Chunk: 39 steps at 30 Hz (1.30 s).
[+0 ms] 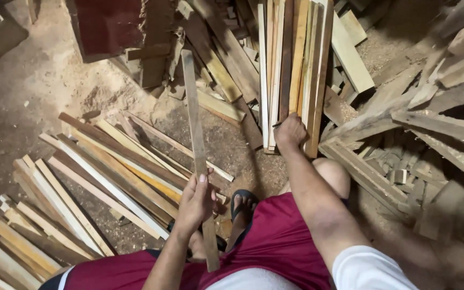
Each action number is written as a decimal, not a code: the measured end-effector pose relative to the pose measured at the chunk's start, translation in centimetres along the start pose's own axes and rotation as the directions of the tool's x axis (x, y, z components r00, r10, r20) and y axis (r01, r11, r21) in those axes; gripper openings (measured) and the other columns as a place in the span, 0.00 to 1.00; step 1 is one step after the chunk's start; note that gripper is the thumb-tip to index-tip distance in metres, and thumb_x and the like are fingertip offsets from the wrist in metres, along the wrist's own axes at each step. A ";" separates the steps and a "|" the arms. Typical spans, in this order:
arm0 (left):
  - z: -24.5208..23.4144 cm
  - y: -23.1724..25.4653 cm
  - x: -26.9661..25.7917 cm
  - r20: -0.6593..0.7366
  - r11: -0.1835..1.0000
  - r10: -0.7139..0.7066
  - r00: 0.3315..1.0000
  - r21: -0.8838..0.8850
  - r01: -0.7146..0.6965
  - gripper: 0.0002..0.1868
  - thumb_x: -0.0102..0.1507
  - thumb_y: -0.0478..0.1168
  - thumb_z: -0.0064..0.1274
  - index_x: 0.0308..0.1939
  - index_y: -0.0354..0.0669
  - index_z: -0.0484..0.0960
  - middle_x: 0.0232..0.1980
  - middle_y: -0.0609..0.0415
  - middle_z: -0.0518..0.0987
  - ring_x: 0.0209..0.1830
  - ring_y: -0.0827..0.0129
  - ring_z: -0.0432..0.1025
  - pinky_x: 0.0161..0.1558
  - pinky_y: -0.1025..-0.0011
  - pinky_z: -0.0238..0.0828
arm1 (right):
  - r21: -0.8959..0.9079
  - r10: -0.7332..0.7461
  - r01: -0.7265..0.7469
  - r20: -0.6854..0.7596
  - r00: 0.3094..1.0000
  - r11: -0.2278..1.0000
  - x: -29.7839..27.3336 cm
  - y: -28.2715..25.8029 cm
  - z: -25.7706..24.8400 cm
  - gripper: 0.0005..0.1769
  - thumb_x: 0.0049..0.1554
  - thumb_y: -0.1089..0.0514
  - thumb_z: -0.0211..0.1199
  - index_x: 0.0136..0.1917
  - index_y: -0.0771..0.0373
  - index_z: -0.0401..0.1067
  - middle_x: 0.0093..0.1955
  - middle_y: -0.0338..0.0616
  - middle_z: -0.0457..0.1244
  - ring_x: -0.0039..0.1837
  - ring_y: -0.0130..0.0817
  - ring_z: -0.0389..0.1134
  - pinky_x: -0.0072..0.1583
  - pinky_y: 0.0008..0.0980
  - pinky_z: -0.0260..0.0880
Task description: Marking thin wooden strips with a pencil for sorting or future cutting
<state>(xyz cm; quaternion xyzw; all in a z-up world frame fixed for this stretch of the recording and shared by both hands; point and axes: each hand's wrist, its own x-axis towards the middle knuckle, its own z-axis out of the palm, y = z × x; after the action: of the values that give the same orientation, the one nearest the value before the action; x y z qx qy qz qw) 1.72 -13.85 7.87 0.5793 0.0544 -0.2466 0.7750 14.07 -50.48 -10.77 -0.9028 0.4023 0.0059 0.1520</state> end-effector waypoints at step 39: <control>-17.5 -15.7 3.3 -0.659 0.648 -0.227 0.717 0.447 0.616 0.43 0.58 0.61 0.61 0.62 0.40 0.55 0.55 0.44 0.80 0.60 0.49 0.75 0.56 0.46 0.75 | 0.547 -0.764 0.564 0.253 0.593 0.619 -35.8 -11.0 -1.3 0.30 0.53 0.49 0.73 0.67 0.58 0.73 0.59 0.60 0.69 0.63 0.56 0.69 0.61 0.50 0.72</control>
<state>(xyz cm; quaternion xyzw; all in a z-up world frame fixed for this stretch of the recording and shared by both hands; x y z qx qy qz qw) 1.13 -2.00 -12.64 0.8204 0.3260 -0.2550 0.3946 -2.22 -17.97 -1.79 -0.9037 -0.0315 0.0776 0.4198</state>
